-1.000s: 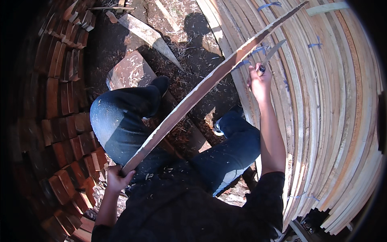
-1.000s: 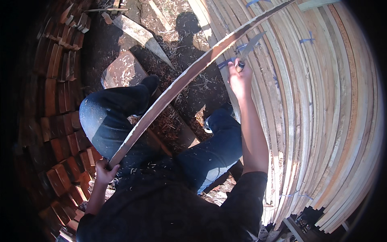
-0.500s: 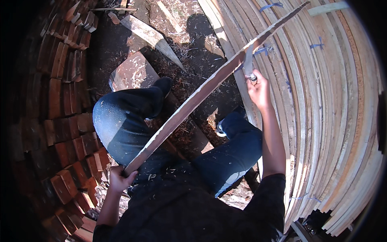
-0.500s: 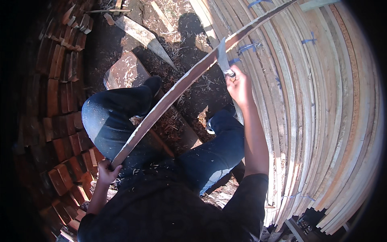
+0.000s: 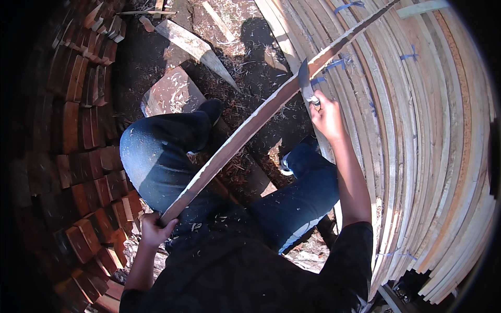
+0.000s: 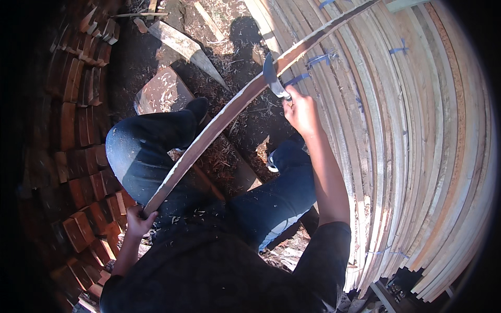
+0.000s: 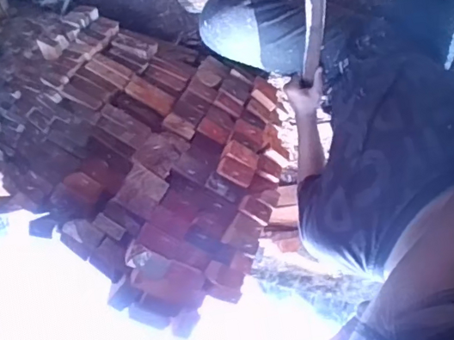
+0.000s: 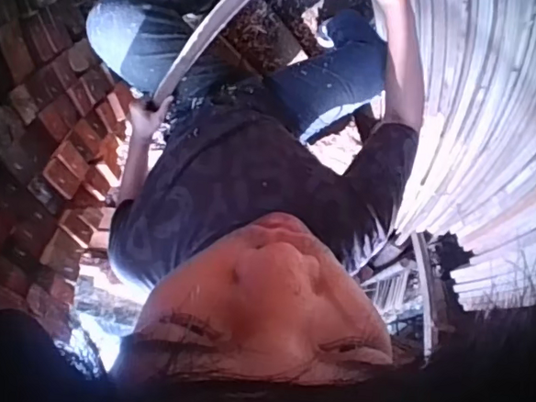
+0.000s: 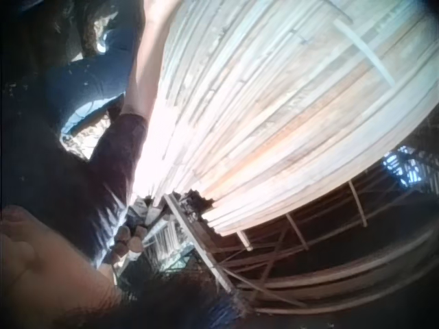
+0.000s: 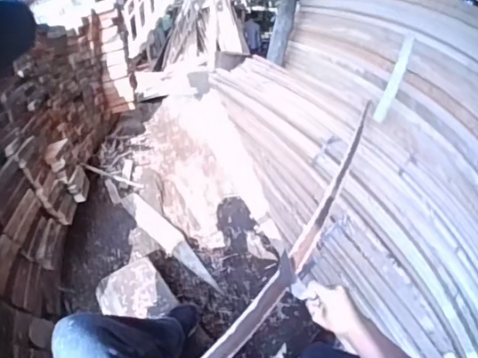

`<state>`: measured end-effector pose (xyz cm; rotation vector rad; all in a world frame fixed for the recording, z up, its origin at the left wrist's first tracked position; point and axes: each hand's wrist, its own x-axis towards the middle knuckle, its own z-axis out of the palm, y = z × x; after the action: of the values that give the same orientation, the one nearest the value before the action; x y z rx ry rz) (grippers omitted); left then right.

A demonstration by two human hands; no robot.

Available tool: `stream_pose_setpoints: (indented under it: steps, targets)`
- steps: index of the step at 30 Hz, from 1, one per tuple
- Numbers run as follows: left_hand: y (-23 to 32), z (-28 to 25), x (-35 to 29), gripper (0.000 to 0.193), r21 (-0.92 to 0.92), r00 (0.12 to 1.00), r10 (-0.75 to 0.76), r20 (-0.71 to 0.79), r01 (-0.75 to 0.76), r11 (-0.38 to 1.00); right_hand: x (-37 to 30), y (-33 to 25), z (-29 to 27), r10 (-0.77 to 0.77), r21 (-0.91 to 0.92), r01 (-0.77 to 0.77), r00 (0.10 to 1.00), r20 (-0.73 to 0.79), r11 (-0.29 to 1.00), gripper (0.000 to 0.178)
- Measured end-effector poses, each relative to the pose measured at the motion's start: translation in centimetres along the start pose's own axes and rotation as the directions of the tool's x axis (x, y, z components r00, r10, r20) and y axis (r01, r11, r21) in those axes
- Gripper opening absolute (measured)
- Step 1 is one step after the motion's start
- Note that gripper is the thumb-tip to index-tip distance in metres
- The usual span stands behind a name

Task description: The person sits on the ground and uses a knife to shave a long, thin piece of wood held between their legs. They repeatedly scrape the blade along the wood's surface to remove thin layers.

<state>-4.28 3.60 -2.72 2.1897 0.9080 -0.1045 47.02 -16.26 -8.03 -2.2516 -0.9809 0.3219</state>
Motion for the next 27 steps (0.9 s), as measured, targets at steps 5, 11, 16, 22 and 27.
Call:
stream_pose_setpoints:
  steps: [5, 11, 16, 22, 27]
  targets:
    - [2.2, 0.2, 0.6, 0.044, -0.115, 0.995, -0.095, -0.005, 0.094, 0.989, 0.2, -1.0, -0.4, 0.055, -0.119, -0.052, 0.998, 0.025, 0.992, 0.016]
    - [1.7, 0.7, 0.4, 0.047, -0.204, 0.995, -0.085, -0.061, 0.071, 0.976, 1.1, -0.2, -1.6, 0.035, 0.074, -0.027, 0.993, -0.11, 0.997, 0.012]
    - [0.4, -0.2, -0.1, 0.045, 0.015, 1.0, 0.001, 0.02, -0.002, 1.0, -0.9, -1.6, -0.7, -0.054, -0.282, 0.047, 0.998, -0.016, 0.958, 0.017]
    - [1.1, 0.1, 0.5, 0.043, -0.107, 0.996, -0.087, -0.005, 0.086, 0.991, -0.2, -0.3, -1.1, 0.016, -0.086, -0.018, 1.0, -0.022, 0.996, 0.013]
    - [0.7, -0.2, -0.1, 0.047, 0.012, 0.998, -0.063, -0.001, 0.063, 0.998, 1.1, -0.9, 0.2, 0.031, 0.216, -0.008, 0.995, -0.099, 0.976, 0.005]
